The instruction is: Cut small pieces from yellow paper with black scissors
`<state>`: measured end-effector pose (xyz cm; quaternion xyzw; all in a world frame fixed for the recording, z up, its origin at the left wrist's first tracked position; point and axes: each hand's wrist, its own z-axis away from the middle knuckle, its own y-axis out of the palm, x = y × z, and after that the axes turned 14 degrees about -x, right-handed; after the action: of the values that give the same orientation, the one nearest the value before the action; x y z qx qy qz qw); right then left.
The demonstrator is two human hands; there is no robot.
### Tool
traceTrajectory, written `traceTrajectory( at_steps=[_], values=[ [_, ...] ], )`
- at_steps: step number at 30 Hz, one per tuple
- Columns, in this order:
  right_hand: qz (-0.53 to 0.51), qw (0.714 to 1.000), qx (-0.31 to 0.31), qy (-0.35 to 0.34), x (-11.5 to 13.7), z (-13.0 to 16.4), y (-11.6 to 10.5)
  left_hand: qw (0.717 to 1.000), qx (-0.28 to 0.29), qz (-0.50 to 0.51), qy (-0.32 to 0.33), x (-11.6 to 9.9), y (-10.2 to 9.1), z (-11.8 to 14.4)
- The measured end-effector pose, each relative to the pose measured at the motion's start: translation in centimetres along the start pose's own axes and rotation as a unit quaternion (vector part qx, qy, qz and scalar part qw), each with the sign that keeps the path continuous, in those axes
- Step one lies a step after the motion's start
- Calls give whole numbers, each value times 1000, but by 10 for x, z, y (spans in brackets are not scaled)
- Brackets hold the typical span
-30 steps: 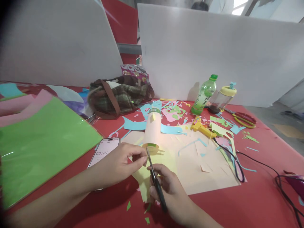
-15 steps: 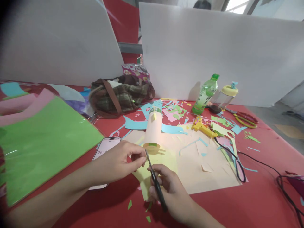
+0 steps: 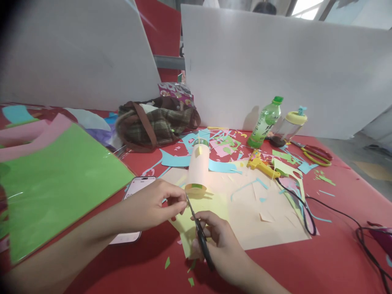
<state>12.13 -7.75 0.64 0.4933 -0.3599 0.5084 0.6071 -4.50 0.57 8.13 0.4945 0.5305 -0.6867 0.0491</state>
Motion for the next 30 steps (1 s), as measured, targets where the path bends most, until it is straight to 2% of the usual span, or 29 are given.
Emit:
traceTrajectory(
  at_steps=[5, 10, 12, 17, 20, 30],
  values=[
    [28, 999, -30, 4, 2, -2, 1, 1000, 5, 7, -12, 0, -2, -1],
    [1, 996, -53, -78, 8, -3, 1, 1000, 22, 5, 5, -2, 2, 0],
    [-21, 994, -57, -90, 9, -4, 0, 999, 39, 10, 14, -4, 7, 1],
    [-21, 993, -98, -66, 10, -6, -1, 996, 74, 18, 35, -7, 24, 4],
    [-6, 994, -92, -55, 11, -5, 0, 995, 87, 19, 46, -6, 29, 4],
    [22, 996, -67, -47, 9, -4, 0, 990, 122, 7, 65, -5, 25, 2]
  ],
)
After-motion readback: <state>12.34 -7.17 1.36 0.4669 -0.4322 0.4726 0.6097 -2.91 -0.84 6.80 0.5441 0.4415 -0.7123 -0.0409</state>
